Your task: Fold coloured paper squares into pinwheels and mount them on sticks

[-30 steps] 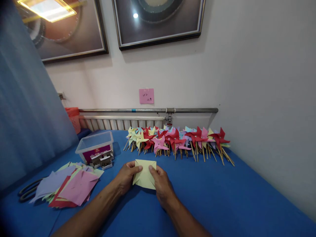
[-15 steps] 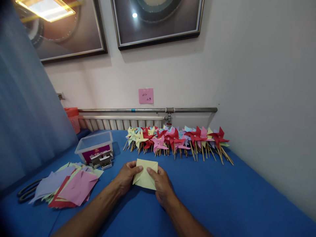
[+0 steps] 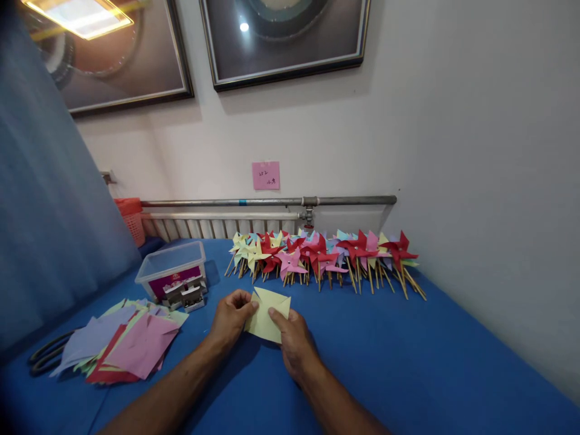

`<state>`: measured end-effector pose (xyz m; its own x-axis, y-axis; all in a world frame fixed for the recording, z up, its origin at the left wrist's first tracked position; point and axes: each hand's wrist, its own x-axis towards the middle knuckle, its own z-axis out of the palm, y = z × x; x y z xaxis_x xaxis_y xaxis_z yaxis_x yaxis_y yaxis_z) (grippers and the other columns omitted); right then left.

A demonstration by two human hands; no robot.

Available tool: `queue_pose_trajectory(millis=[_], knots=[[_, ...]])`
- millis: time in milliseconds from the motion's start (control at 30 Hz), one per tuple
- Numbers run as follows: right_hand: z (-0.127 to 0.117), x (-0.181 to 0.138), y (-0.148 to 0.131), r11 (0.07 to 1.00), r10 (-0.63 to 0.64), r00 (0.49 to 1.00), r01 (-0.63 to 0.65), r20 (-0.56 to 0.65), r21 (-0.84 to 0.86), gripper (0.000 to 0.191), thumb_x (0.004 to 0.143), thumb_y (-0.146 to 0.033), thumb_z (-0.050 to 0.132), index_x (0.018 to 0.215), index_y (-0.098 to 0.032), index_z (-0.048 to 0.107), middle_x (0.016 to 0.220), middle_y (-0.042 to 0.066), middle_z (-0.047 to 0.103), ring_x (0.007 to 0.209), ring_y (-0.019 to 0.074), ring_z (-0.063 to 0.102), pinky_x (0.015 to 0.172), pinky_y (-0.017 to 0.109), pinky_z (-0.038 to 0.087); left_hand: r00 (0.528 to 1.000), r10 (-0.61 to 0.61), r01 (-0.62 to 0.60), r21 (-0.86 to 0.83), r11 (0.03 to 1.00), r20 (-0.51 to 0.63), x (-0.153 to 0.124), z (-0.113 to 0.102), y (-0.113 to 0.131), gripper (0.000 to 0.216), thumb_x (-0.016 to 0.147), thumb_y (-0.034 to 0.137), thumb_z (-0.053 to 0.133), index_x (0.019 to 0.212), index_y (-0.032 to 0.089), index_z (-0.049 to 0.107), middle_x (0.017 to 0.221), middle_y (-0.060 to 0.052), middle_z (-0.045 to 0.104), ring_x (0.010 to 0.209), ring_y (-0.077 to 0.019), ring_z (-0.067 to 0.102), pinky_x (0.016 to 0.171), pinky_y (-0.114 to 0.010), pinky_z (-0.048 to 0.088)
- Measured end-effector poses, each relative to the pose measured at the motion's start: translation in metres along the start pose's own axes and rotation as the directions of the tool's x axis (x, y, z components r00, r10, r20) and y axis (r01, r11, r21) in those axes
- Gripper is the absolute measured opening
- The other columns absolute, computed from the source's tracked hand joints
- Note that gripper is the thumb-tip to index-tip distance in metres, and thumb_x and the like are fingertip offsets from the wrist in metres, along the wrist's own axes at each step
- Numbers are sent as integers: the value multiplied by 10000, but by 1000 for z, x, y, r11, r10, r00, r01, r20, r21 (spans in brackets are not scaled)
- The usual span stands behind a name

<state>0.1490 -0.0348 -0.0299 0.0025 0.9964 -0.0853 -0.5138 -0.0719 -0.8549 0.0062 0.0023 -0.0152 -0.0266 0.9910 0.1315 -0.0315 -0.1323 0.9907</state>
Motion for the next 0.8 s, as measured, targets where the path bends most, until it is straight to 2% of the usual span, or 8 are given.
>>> queue_pose_trajectory(millis=[100,200,267,333,433,600,800], knots=[[-1,3,3,1000,-11,1000,11,-8,-9,467,658,-466,907,990,-163,781,754,74,807,717,285,760,644,358,574,969,247,-238,256,937,-1,-5,0,0,147,766,289,700,691,180,635,635,25,594,599,-122,523,590,-240,386],[-2,4,5,1000,-12,1000,12,-14,-26,484,638,-495,909,965,-163,779,733,67,799,663,262,740,595,328,539,849,514,-506,467,726,121,-11,-2,-1,132,840,152,602,728,185,663,722,-6,644,700,-145,589,679,-259,422],[-2,3,5,999,-12,1000,11,-19,-33,476,641,-505,905,942,-160,775,736,68,798,658,253,735,576,311,520,758,613,-624,520,583,222,-13,-3,-2,168,885,123,572,781,187,687,776,-29,675,753,-160,624,717,-271,447],[-1,3,4,999,-21,999,21,-25,-26,458,640,-501,904,912,-158,768,753,73,800,686,253,741,577,302,517,698,652,-686,539,489,298,-14,-4,-3,190,931,125,555,834,187,706,827,-48,698,795,-170,648,737,-276,470],[0,3,2,999,-34,999,34,-33,-4,439,637,-491,906,887,-163,756,764,72,799,738,263,753,609,308,539,654,665,-724,556,409,362,-13,-6,-5,213,967,128,534,887,188,723,880,-62,718,825,-169,664,752,-276,489],[0,4,0,999,-48,998,48,-30,-19,445,663,-531,890,873,-165,748,708,63,776,731,273,754,626,330,563,608,669,-739,613,279,429,-12,-8,-4,234,971,121,523,918,194,739,918,-67,731,840,-169,678,784,-295,490],[1,1,-4,998,-45,998,43,-43,-47,463,685,-564,885,881,-165,753,736,64,782,712,261,752,632,329,572,595,650,-724,666,179,472,-14,-8,0,233,986,129,524,891,192,727,908,-57,729,819,-173,675,777,-310,473]])
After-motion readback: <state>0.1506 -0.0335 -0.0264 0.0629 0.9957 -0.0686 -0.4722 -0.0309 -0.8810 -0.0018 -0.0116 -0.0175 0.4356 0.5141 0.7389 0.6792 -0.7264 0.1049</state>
